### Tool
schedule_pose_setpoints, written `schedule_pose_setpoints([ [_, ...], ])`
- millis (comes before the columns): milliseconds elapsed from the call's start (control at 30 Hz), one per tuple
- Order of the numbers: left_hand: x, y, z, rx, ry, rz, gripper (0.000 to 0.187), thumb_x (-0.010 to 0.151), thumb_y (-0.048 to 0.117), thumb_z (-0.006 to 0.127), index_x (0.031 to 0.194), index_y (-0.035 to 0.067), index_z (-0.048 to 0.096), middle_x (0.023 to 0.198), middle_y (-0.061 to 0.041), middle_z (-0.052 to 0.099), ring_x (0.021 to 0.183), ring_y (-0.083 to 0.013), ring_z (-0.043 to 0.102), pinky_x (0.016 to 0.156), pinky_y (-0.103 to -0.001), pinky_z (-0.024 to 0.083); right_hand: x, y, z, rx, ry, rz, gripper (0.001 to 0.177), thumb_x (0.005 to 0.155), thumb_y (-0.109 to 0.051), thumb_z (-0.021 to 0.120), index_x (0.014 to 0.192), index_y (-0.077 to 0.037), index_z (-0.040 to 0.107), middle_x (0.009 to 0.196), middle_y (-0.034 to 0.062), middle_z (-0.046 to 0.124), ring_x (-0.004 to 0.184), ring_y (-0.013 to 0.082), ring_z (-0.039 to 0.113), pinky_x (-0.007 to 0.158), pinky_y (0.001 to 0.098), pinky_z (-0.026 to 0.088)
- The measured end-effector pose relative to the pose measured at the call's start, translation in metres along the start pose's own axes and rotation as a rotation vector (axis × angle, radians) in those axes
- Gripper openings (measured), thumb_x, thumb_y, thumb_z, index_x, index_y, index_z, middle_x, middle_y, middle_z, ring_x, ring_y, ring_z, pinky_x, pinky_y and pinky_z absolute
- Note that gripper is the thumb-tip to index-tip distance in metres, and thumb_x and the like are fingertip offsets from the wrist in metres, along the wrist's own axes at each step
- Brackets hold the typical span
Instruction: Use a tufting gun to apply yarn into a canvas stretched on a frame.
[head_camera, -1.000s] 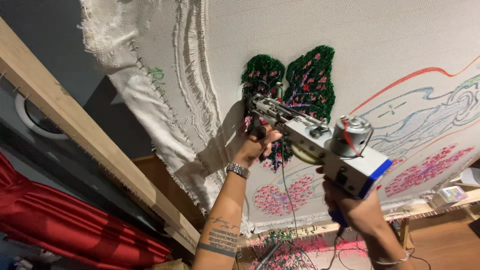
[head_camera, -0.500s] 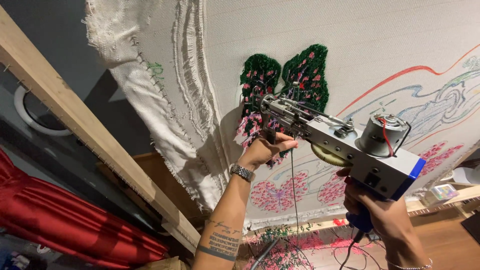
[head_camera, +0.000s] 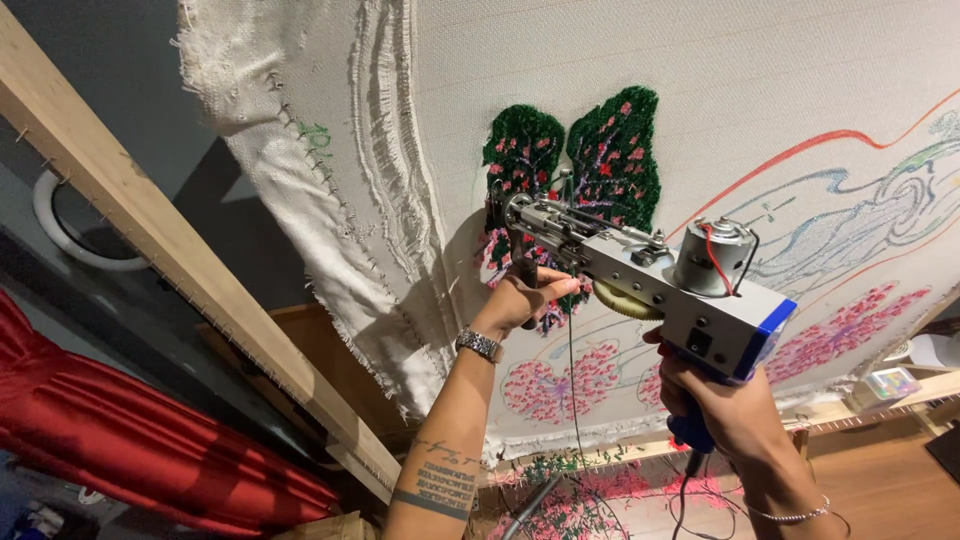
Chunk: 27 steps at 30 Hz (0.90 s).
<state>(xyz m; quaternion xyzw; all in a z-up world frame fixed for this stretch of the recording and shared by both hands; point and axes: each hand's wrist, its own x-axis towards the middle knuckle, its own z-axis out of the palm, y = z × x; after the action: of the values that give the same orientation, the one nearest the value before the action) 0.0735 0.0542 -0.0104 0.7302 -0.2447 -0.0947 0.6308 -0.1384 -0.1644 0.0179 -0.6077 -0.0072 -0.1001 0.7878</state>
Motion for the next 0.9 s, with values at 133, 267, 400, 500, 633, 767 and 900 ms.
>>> schedule_pose_setpoints([
  [133, 0.007, 0.007, -0.007, -0.034, -0.012, 0.001, 0.027, 0.09, 0.03, 0.077, 0.104, 0.008, 0.081, 0.07, 0.006, 0.07, 0.046, -0.0025, 0.048, 0.042, -0.024, 0.037, 0.008, 0.005, 0.011, -0.038, 0.032, 0.015, 0.029, 0.088, -0.007, 0.07, 0.113, 0.008, 0.068, 0.069, 0.0028, 0.052, 0.055, 0.0131, 0.045, 0.046, 0.0296, 0.036],
  [267, 0.042, -0.033, -0.02, -0.06, 0.057, -0.051, 0.032, 0.09, 0.028, 0.078, 0.109, 0.001, 0.076, 0.068, 0.003, 0.064, 0.044, -0.0047, 0.047, 0.041, -0.026, 0.035, 0.014, 0.01, 0.038, -0.059, 0.026, -0.072, 0.026, 0.087, -0.004, 0.068, 0.112, 0.003, 0.068, 0.067, 0.0017, 0.056, 0.052, 0.012, 0.049, 0.045, 0.0293, 0.04],
  [400, 0.093, -0.11, -0.044, -0.072, 0.068, -0.112, 0.013, 0.089, 0.012, 0.067, 0.101, 0.008, 0.07, 0.065, 0.0, 0.059, 0.048, -0.0077, 0.048, 0.045, -0.027, 0.038, 0.019, 0.023, 0.059, -0.174, 0.124, -0.049, 0.017, 0.087, -0.003, 0.07, 0.104, 0.001, 0.068, 0.063, 0.0018, 0.058, 0.047, 0.0117, 0.051, 0.041, 0.0301, 0.038],
  [500, 0.161, -0.237, -0.074, -0.148, -0.017, 0.064, 0.029, 0.104, 0.013, 0.063, 0.078, 0.002, 0.058, 0.063, -0.009, 0.06, 0.053, -0.0143, 0.054, 0.077, -0.02, 0.053, 0.023, 0.024, 0.065, -0.202, 0.089, -0.112, 0.021, 0.087, -0.006, 0.069, 0.108, -0.003, 0.073, 0.067, -0.0008, 0.058, 0.051, 0.0081, 0.049, 0.043, 0.0268, 0.037],
  [633, 0.132, -0.17, -0.055, -0.27, 0.06, 0.118, 0.026, 0.097, 0.004, 0.064, 0.074, 0.003, 0.051, 0.063, -0.006, 0.054, 0.052, -0.0156, 0.052, 0.061, -0.029, 0.049, 0.028, 0.031, 0.059, -0.17, 0.09, -0.1, 0.022, 0.086, -0.007, 0.069, 0.108, -0.003, 0.073, 0.07, 0.0003, 0.063, 0.053, 0.0086, 0.053, 0.044, 0.0278, 0.04],
  [767, 0.1, -0.097, -0.045, -0.292, 0.131, 0.004, 0.013, 0.088, 0.004, 0.065, 0.08, 0.007, 0.056, 0.063, -0.003, 0.053, 0.051, -0.0135, 0.049, 0.047, -0.033, 0.043, 0.032, 0.027, 0.058, -0.412, 0.123, -0.209, 0.024, 0.085, -0.009, 0.071, 0.109, -0.004, 0.073, 0.08, 0.0002, 0.071, 0.062, 0.0072, 0.062, 0.052, 0.0267, 0.05],
  [900, 0.099, -0.095, -0.047, -0.311, 0.094, -0.071, 0.013, 0.093, 0.012, 0.069, 0.086, 0.009, 0.059, 0.066, 0.0, 0.052, 0.057, -0.0096, 0.047, 0.048, -0.031, 0.041, 0.032, 0.029, 0.056, -0.47, 0.145, -0.168, 0.023, 0.084, -0.01, 0.071, 0.106, -0.005, 0.074, 0.076, 0.0013, 0.072, 0.06, 0.0069, 0.063, 0.05, 0.0262, 0.05],
])
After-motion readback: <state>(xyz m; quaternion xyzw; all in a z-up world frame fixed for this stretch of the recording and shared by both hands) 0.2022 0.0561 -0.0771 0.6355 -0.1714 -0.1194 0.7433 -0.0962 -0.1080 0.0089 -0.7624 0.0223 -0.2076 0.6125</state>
